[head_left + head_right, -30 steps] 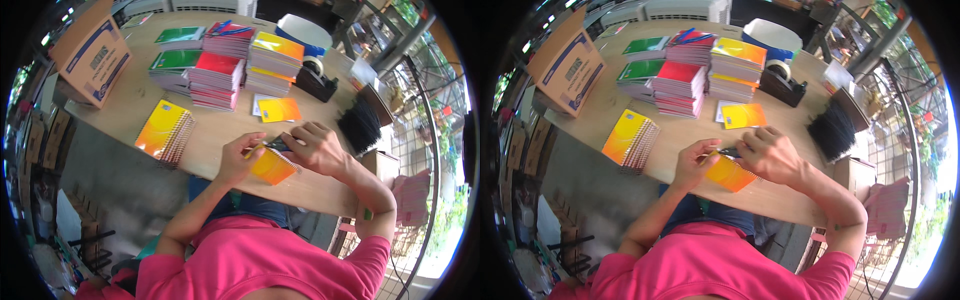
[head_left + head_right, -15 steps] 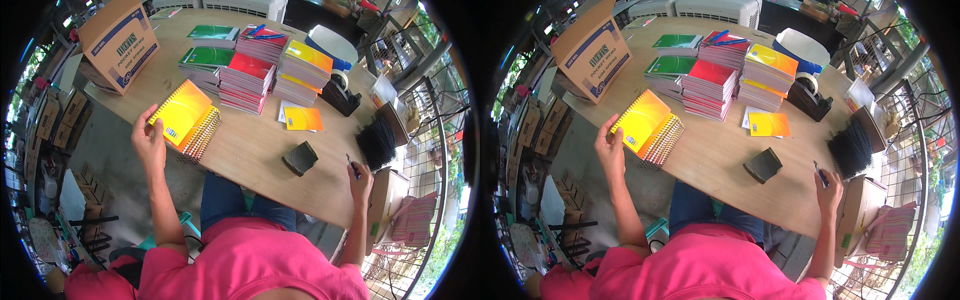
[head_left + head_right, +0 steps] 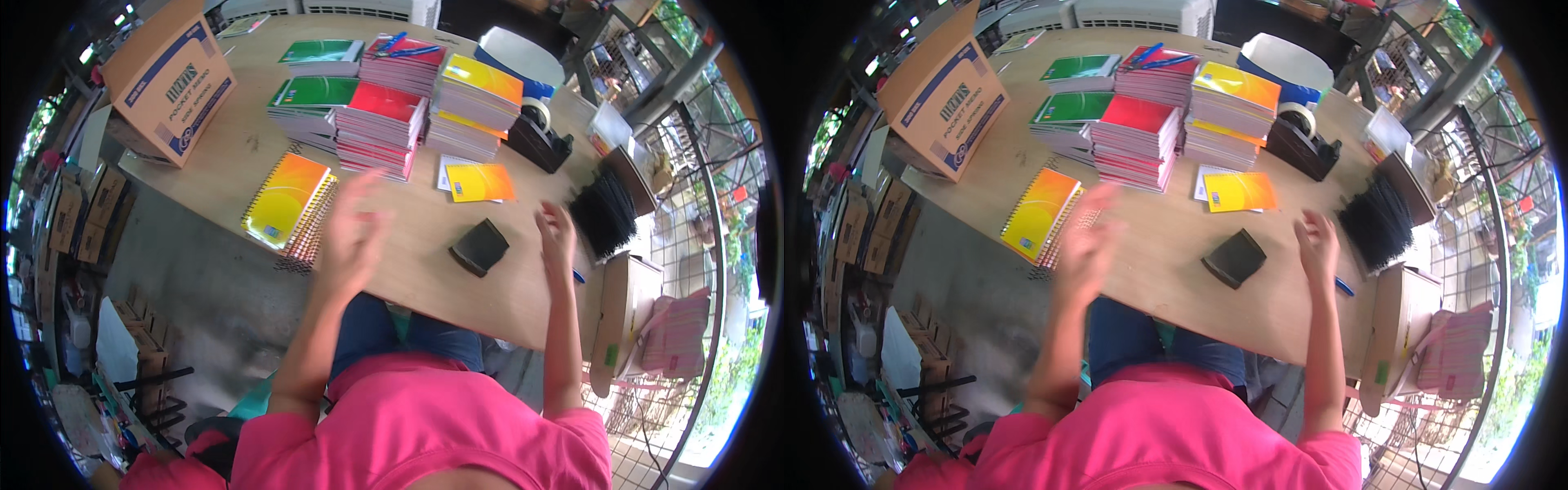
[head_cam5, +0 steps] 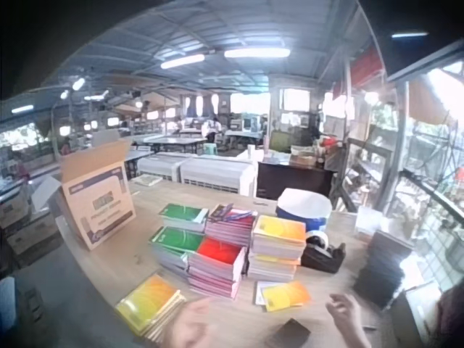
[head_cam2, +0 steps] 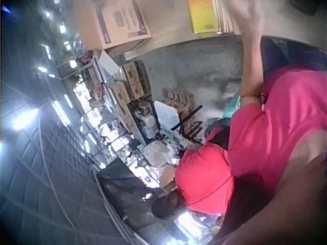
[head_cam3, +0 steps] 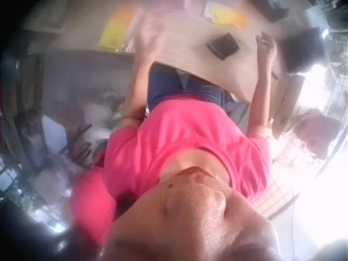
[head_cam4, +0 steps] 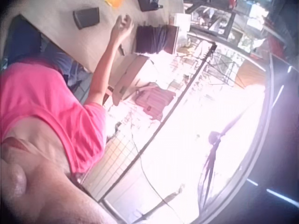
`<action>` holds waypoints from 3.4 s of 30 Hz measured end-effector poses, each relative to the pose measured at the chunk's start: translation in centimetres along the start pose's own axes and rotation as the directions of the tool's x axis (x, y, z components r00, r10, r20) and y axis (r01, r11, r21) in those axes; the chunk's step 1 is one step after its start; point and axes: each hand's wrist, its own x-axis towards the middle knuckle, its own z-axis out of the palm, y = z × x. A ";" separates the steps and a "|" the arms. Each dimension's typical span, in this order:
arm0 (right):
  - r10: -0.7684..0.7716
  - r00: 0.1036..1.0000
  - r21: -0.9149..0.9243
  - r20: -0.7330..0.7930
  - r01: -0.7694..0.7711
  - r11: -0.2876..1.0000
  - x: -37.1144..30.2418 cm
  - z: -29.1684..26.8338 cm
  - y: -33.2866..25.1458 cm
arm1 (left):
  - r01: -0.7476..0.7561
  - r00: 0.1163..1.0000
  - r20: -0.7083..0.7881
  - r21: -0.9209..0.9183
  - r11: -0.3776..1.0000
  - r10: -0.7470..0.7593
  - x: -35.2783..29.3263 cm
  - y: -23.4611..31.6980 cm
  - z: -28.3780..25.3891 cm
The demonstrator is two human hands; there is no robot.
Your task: The person binds pages into a notebook by threading a wire coil through the punched holes by hand, then uses shears to trim the excess wire. They repeat this process for multiple notebooks, picking up covers and paper stacks from piles on a table and placing the finished items aside.
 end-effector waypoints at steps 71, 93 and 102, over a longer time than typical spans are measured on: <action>-0.327 0.920 0.181 0.214 0.291 0.939 -6.6 -2.1 -6.1 | -0.354 0.934 0.133 0.201 0.913 0.332 -2.5 -7.8 10.8; -0.395 0.856 0.163 0.334 0.360 0.918 -6.5 -2.7 -6.2 | -0.362 0.931 0.122 0.224 0.905 0.343 -2.7 -8.3 10.8; -0.445 0.811 0.122 0.379 0.433 0.893 -6.2 -2.8 -5.2 | -0.350 0.935 0.133 0.227 0.909 0.328 -2.9 -8.3 10.8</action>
